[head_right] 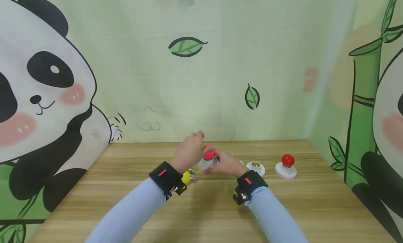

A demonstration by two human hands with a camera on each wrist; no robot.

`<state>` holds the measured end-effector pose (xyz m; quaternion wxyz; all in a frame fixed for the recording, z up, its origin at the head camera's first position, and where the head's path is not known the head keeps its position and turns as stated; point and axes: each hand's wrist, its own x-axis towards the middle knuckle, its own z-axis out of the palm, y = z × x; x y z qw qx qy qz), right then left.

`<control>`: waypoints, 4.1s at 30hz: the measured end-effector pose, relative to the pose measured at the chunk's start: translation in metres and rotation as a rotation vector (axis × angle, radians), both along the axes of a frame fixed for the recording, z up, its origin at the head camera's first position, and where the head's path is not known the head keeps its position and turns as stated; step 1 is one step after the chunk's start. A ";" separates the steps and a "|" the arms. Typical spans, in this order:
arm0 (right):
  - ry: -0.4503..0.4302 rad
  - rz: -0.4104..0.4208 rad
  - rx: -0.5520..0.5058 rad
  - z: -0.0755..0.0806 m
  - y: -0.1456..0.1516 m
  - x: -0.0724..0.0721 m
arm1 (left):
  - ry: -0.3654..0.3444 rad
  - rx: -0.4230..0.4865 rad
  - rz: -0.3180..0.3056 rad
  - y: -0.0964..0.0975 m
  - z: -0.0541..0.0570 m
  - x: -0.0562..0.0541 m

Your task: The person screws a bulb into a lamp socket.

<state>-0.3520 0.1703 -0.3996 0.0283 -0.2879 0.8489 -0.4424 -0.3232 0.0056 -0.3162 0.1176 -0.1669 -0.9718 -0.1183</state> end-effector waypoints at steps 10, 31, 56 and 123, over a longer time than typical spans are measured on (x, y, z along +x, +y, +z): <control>0.022 0.023 0.004 0.000 -0.004 -0.002 | 0.157 -0.095 0.045 0.005 -0.016 -0.002; 0.036 0.012 0.028 0.000 -0.005 0.001 | 0.035 0.007 -0.099 -0.006 -0.007 0.003; 0.032 -0.004 0.033 -0.004 -0.007 -0.003 | 0.083 -0.135 0.058 -0.002 -0.011 0.001; -0.017 -0.015 0.054 -0.003 -0.002 0.002 | -0.148 0.068 -0.245 -0.006 -0.006 -0.007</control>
